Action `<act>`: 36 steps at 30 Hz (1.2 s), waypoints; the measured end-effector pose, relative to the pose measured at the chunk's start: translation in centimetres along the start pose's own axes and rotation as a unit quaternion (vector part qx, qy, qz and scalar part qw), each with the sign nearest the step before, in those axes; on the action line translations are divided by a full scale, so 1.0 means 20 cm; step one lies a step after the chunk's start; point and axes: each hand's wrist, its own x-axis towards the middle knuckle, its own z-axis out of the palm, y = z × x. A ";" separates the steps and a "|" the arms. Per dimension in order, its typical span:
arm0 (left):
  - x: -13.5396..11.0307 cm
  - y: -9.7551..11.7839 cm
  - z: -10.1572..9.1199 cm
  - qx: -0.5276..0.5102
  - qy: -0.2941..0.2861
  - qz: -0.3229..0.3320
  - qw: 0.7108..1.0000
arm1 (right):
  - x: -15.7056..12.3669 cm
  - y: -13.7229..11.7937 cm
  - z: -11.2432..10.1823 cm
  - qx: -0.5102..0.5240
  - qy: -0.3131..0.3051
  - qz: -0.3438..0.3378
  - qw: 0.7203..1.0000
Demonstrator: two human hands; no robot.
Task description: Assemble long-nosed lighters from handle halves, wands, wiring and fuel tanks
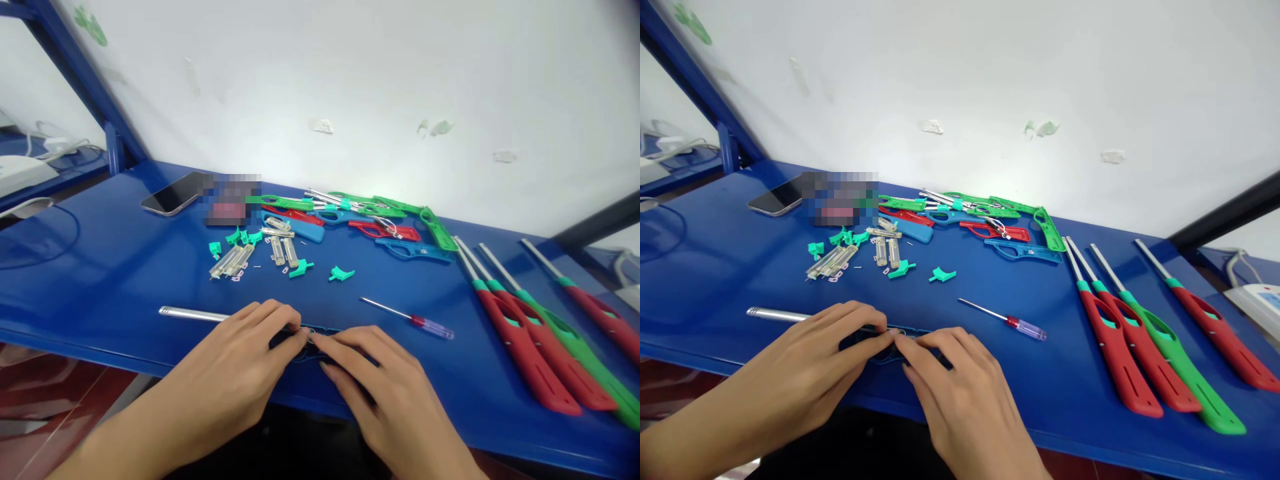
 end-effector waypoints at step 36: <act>-0.07 -0.15 -0.07 0.006 -0.038 -0.021 0.999 | 0.02 -0.02 0.01 -0.106 0.011 -0.042 0.993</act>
